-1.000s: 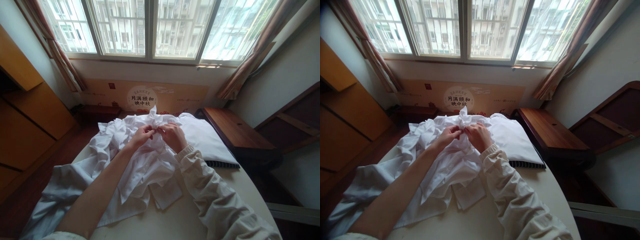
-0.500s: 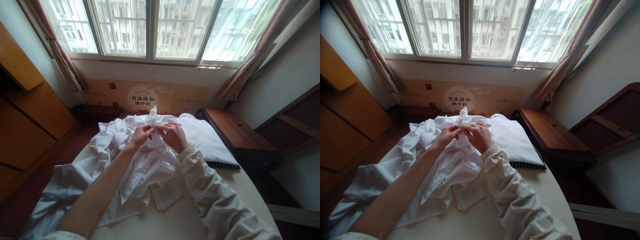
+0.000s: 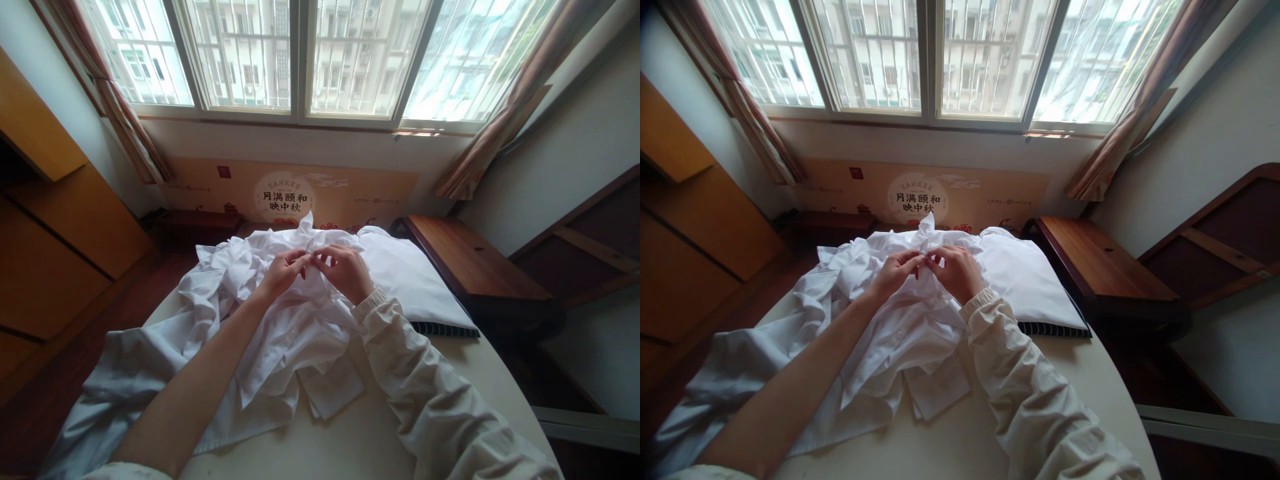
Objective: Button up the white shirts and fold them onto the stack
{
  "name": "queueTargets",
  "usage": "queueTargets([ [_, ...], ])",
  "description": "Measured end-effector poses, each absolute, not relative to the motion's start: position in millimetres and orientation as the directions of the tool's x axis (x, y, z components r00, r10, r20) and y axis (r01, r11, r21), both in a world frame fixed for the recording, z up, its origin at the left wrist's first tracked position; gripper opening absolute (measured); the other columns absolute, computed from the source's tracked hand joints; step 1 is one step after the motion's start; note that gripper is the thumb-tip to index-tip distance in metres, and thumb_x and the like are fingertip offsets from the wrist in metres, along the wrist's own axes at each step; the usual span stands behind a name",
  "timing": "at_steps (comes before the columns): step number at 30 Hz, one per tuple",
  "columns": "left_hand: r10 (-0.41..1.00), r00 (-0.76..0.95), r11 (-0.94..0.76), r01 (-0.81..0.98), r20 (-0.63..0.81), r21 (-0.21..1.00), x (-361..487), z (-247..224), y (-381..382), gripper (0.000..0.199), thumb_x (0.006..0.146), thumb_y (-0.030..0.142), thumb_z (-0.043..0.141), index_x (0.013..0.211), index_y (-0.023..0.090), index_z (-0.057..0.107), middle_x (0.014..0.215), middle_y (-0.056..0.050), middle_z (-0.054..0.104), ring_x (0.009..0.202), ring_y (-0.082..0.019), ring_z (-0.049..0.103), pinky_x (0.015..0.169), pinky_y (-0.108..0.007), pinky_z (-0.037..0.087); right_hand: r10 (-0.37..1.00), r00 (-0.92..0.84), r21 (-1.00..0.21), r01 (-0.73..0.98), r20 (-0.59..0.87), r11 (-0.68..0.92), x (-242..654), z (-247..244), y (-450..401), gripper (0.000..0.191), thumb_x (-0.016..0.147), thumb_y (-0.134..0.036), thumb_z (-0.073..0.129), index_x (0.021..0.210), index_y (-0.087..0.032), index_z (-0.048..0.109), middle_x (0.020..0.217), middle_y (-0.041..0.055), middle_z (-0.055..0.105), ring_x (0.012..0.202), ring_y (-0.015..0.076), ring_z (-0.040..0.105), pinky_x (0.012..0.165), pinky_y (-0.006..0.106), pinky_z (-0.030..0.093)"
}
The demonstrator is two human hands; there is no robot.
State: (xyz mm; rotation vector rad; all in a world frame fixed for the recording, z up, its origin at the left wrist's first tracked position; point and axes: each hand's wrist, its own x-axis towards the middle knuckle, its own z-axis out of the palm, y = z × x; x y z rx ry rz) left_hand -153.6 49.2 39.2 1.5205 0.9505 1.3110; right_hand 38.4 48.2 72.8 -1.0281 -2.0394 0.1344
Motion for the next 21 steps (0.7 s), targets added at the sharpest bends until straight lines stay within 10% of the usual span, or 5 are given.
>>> queueTargets([
  [21,0.94,0.041,-0.34,0.066,0.338,0.938,-151.0,42.8,43.1,0.037,0.087,0.053,0.079,0.096,0.017,0.082,0.088,-0.005,0.077,0.064,-0.014,0.063,0.057,-0.024,0.047,0.746,-0.287,-0.662,0.345,0.601,0.666,41.0,65.4,56.9,0.025,0.095,-0.047,0.078,0.094,-0.022,0.081,0.092,0.0047,0.08,0.074,0.0183,0.069,0.075,0.033,0.059],
])
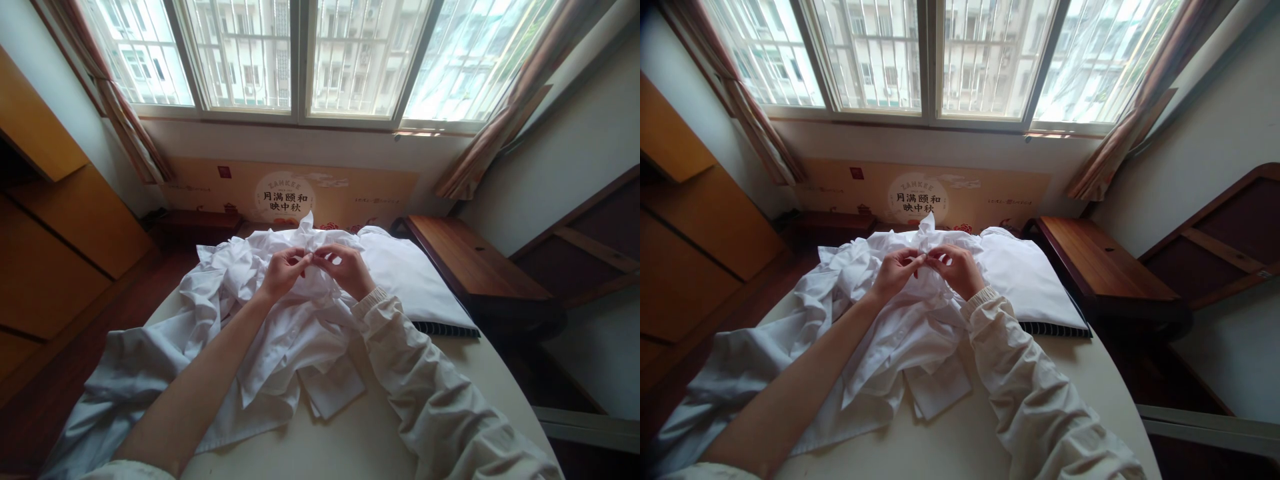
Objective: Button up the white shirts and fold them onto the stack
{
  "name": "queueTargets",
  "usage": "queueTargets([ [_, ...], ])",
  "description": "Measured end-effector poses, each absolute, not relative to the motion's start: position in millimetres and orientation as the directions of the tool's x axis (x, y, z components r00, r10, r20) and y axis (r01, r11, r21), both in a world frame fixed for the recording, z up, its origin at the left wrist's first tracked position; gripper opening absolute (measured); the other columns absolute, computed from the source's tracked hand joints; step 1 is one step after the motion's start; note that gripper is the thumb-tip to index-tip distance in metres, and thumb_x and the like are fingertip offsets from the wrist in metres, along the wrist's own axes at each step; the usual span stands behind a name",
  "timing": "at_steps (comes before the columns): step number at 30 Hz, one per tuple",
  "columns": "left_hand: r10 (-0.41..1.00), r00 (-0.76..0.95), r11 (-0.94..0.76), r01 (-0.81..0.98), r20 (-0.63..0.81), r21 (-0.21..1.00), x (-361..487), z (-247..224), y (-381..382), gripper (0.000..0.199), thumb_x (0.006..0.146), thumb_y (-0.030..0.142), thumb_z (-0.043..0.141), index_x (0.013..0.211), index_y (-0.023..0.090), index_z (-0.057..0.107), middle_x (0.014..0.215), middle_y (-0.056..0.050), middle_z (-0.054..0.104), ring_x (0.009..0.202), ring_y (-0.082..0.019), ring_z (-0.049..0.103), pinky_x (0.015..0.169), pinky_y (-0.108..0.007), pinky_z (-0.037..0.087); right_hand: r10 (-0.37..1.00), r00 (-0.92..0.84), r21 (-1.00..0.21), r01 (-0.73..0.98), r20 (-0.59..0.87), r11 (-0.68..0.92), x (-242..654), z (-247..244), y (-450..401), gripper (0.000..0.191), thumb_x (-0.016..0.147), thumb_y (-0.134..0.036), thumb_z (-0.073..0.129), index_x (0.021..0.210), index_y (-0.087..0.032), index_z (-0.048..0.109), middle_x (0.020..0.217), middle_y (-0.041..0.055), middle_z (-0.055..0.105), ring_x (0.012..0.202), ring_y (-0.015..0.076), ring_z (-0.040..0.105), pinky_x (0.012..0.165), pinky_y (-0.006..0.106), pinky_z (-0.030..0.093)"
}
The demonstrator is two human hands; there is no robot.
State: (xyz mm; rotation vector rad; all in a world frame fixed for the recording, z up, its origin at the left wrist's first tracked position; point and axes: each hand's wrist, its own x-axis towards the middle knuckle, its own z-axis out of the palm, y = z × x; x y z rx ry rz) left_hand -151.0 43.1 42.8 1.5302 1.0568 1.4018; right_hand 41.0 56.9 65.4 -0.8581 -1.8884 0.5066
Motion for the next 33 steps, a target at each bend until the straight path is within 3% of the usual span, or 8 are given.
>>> queueTargets([
  [10,0.943,0.104,-0.316,-0.008,0.315,0.949,-149,30,49,0.038,0.094,0.053,0.072,0.097,0.016,0.075,0.08,-0.003,0.07,0.065,-0.012,0.056,0.057,-0.023,0.041,0.722,-0.302,-0.629,0.357,0.622,0.691,42,63,59,0.026,0.094,-0.046,0.081,0.092,-0.02,0.08,0.087,0.0038,0.079,0.072,0.0174,0.068,0.074,0.032,0.057],
  [17,0.943,0.087,-0.324,0.006,0.322,0.946,-149,36,48,0.037,0.092,0.052,0.074,0.102,0.016,0.076,0.089,-0.004,0.074,0.07,-0.014,0.062,0.061,-0.024,0.046,0.721,-0.308,-0.576,0.444,0.621,0.686,42,61,58,0.022,0.098,-0.043,0.077,0.101,-0.021,0.082,0.095,0.0056,0.081,0.072,0.0179,0.07,0.075,0.032,0.057],
  [25,0.953,0.091,-0.286,-0.026,0.287,0.958,-147,36,50,0.034,0.087,0.05,0.077,0.097,0.017,0.077,0.089,-0.004,0.074,0.067,-0.013,0.058,0.059,-0.025,0.044,0.664,-0.342,-0.472,0.497,0.664,0.728,47,64,61,0.017,0.099,-0.038,0.076,0.093,-0.024,0.084,0.088,0.0059,0.078,0.08,0.0209,0.07,0.081,0.034,0.056],
  [33,0.95,0.126,-0.288,-0.01,0.287,0.957,-149,36,48,0.034,0.091,0.052,0.074,0.089,0.018,0.073,0.08,-0.001,0.068,0.066,-0.013,0.057,0.062,-0.025,0.045,0.661,-0.367,-0.481,0.473,0.654,0.738,49,65,56,0.012,0.099,-0.025,0.071,0.092,-0.023,0.081,0.087,0.0029,0.074,0.074,0.0168,0.067,0.076,0.03,0.053],
])
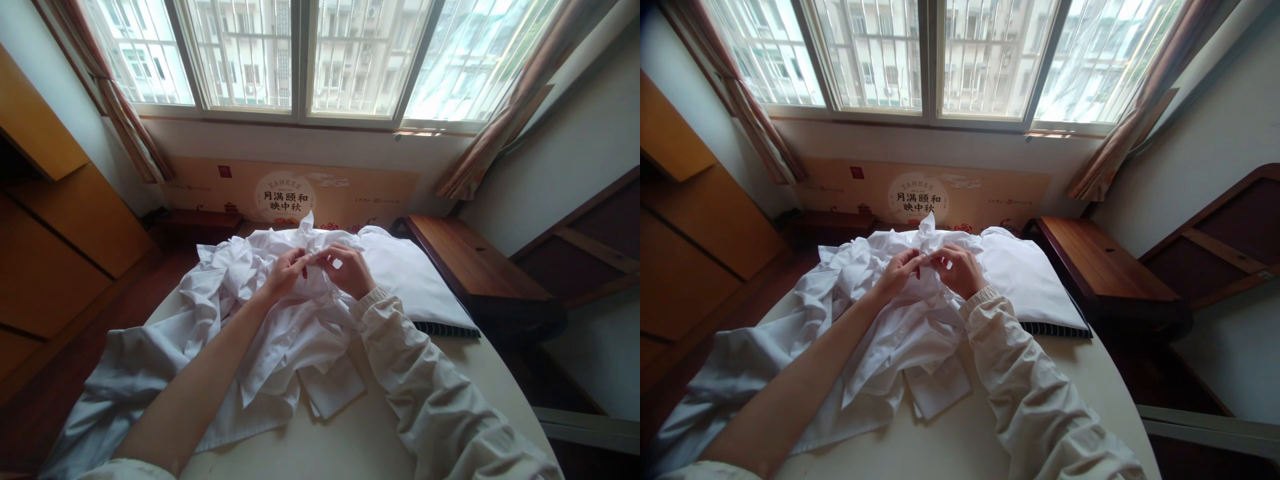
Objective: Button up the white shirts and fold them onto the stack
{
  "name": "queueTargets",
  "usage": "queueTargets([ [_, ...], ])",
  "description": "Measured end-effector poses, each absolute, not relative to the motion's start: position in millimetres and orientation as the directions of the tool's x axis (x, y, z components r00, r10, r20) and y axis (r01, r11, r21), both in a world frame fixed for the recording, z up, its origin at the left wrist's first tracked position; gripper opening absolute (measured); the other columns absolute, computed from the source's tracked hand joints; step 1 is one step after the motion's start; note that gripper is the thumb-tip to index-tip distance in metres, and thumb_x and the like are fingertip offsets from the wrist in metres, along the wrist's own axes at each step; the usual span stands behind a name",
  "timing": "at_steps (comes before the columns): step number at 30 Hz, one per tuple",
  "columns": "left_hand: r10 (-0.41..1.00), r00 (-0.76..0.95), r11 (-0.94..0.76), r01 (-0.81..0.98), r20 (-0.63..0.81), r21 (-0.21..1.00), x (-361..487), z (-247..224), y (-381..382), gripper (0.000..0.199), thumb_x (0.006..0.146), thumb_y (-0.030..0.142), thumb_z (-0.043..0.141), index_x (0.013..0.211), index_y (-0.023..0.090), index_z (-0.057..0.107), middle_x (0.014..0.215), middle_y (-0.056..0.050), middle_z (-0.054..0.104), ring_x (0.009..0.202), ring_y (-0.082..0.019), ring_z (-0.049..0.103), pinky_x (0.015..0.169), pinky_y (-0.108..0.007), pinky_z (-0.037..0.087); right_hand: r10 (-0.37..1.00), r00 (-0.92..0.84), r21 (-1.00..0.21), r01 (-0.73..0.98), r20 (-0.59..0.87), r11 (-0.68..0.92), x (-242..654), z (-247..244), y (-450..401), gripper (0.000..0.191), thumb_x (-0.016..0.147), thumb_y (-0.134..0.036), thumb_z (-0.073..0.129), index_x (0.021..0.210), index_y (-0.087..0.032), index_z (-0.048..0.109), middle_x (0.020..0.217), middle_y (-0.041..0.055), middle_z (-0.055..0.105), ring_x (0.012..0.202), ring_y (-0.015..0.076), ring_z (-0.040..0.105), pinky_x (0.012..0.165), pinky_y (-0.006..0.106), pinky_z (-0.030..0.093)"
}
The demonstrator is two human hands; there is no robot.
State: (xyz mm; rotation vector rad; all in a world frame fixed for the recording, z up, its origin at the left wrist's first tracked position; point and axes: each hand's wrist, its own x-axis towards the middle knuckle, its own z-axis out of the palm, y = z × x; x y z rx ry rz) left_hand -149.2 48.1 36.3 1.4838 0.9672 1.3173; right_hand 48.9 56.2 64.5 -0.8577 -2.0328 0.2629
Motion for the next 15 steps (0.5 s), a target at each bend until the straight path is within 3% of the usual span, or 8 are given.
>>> queueTargets([
  [6,0.95,0.138,-0.281,-0.01,0.28,0.96,-150,34,48,0.039,0.083,0.054,0.085,0.092,0.018,0.075,0.083,-0.002,0.07,0.069,-0.014,0.062,0.06,-0.024,0.044,0.685,-0.385,-0.523,0.449,0.618,0.724,49,66,55,0.013,0.096,-0.03,0.073,0.087,-0.023,0.079,0.084,0.0037,0.075,0.08,0.0194,0.068,0.08,0.032,0.054],
  [11,0.965,0.179,-0.151,-0.218,0.191,0.964,-151,40,43,0.042,0.078,0.051,0.09,0.101,0.017,0.08,0.099,-0.006,0.079,0.086,-0.019,0.072,0.074,-0.026,0.054,0.791,-0.363,-0.751,0.283,0.492,0.597,48,62,62,0.031,0.098,-0.049,0.07,0.088,-0.02,0.078,0.084,0.0037,0.077,0.08,0.0199,0.07,0.076,0.031,0.056],
  [15,0.981,0.17,-0.027,-0.354,0.092,0.935,-151,45,39,0.04,0.075,0.046,0.094,0.098,0.016,0.081,0.1,-0.007,0.081,0.083,-0.018,0.074,0.076,-0.028,0.057,0.834,-0.336,-0.804,0.27,0.437,0.53,48,65,64,0.04,0.102,-0.054,0.062,0.087,-0.019,0.077,0.08,0.0037,0.076,0.077,0.0194,0.07,0.074,0.03,0.055],
])
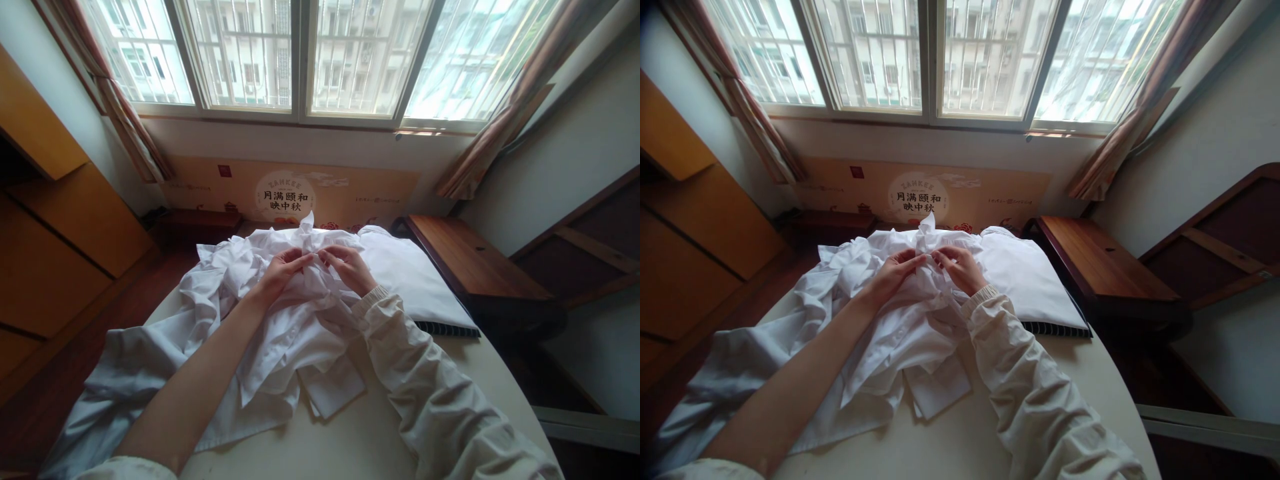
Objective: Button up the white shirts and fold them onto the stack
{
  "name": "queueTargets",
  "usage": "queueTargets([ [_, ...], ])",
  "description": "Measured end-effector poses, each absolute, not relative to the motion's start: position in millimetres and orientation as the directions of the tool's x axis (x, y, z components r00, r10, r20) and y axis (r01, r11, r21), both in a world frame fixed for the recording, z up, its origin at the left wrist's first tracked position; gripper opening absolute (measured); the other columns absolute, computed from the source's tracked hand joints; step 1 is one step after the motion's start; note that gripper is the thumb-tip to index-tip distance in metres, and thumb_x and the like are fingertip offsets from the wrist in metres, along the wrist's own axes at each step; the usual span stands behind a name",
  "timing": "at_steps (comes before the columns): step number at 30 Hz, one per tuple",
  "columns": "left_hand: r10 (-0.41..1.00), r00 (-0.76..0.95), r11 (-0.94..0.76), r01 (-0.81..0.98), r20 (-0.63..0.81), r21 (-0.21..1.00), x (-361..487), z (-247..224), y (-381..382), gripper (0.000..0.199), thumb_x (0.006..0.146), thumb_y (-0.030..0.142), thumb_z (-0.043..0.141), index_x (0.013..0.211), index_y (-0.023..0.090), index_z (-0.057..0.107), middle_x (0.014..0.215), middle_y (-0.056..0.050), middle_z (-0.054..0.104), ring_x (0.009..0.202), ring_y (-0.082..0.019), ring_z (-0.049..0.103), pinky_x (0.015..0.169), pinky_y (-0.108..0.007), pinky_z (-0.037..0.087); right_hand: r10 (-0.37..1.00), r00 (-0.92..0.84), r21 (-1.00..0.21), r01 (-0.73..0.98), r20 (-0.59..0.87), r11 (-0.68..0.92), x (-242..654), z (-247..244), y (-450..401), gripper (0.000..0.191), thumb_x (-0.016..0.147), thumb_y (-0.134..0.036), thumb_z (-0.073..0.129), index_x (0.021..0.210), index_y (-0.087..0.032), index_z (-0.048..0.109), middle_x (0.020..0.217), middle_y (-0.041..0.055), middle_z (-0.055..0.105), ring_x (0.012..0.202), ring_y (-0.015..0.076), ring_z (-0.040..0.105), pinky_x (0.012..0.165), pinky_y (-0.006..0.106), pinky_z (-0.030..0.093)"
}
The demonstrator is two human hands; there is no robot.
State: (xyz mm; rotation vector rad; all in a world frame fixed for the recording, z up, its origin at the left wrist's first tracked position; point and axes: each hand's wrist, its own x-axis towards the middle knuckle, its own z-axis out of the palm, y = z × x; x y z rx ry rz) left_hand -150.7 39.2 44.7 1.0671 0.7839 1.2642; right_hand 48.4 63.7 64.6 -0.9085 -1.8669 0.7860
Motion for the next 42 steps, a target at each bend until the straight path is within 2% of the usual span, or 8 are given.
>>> queueTargets([
  [5,0.996,0.071,-0.019,-0.412,0.053,0.911,-153,47,45,0.04,0.071,0.044,0.097,0.093,0.016,0.08,0.09,-0.004,0.079,0.075,-0.014,0.07,0.071,-0.025,0.056,0.812,-0.337,-0.701,0.413,0.476,0.582,51,82,53,0.037,0.102,-0.052,0.064,0.084,-0.02,0.074,0.08,0.0037,0.076,0.071,0.018,0.068,0.07,0.03,0.053],
  [13,0.998,-0.004,-0.054,-0.41,0.058,0.91,-155,52,52,0.045,0.071,0.049,0.093,0.095,0.016,0.074,0.09,-0.005,0.077,0.075,-0.015,0.07,0.073,-0.028,0.056,0.775,-0.542,-0.621,0.496,0.324,0.607,58,94,45,0.035,0.098,-0.042,0.067,0.07,-0.02,0.067,0.064,-0.001,0.064,0.06,0.0138,0.056,0.058,0.026,0.04],
  [18,0.997,0.047,-0.055,-0.031,0.056,0.998,-163,60,44,0.054,0.084,0.071,0.075,0.088,0.017,0.072,0.077,-0.003,0.07,0.067,-0.016,0.064,0.068,-0.028,0.05,0.823,-0.457,-0.659,0.51,0.337,0.553,63,90,54,0.032,0.098,-0.042,0.065,0.078,-0.019,0.074,0.069,0.0005,0.067,0.064,0.015,0.057,0.061,0.027,0.04],
  [23,0.955,0.295,-0.141,0.368,0.028,0.919,-170,71,33,0.054,0.08,0.071,0.079,0.073,0.018,0.072,0.067,-0.003,0.067,0.065,-0.017,0.061,0.064,-0.029,0.044,0.865,-0.29,-0.687,0.525,0.41,0.502,65,88,57,0.03,0.098,-0.046,0.067,0.086,-0.019,0.075,0.074,0.0028,0.071,0.064,0.0168,0.062,0.063,0.028,0.045],
  [28,0.892,0.45,-0.107,0.313,-0.048,0.944,-166,67,33,0.046,0.079,0.061,0.085,0.089,0.016,0.081,0.079,-0.006,0.074,0.07,-0.018,0.065,0.062,-0.028,0.047,0.888,-0.238,-0.755,0.467,0.394,0.46,59,84,56,0.024,0.097,-0.044,0.068,0.093,-0.021,0.071,0.073,0.0011,0.071,0.053,0.0157,0.064,0.061,0.029,0.051],
  [33,0.915,0.402,-0.123,0.197,0.034,0.973,-168,53,45,0.038,0.079,0.049,0.084,0.094,0.015,0.08,0.086,-0.007,0.076,0.067,-0.016,0.066,0.065,-0.029,0.051,0.83,-0.275,-0.729,0.397,0.485,0.557,57,87,55,0.022,0.092,-0.037,0.07,0.106,-0.02,0.067,0.103,0.007,0.07,0.072,0.0166,0.067,0.068,0.03,0.056],
  [36,0.947,0.312,-0.137,0.184,0.074,0.973,-175,52,51,0.033,0.08,0.046,0.08,0.09,0.015,0.077,0.081,-0.004,0.073,0.062,-0.014,0.063,0.062,-0.028,0.049,0.766,-0.365,-0.648,0.408,0.53,0.643,62,98,50,0.012,0.089,-0.025,0.067,0.099,-0.02,0.069,0.095,0.0043,0.066,0.076,0.0159,0.061,0.071,0.029,0.052],
  [42,0.955,0.275,-0.174,0.227,0.108,0.958,-187,67,48,0.028,0.081,0.044,0.077,0.083,0.015,0.076,0.076,-0.002,0.068,0.062,-0.012,0.057,0.059,-0.025,0.044,0.74,-0.604,-0.697,0.394,0.295,0.599,66,105,43,0.027,0.092,-0.026,0.065,0.114,-0.018,0.077,0.075,-0.0013,0.064,0.061,0.0117,0.051,0.06,0.024,0.042],
])
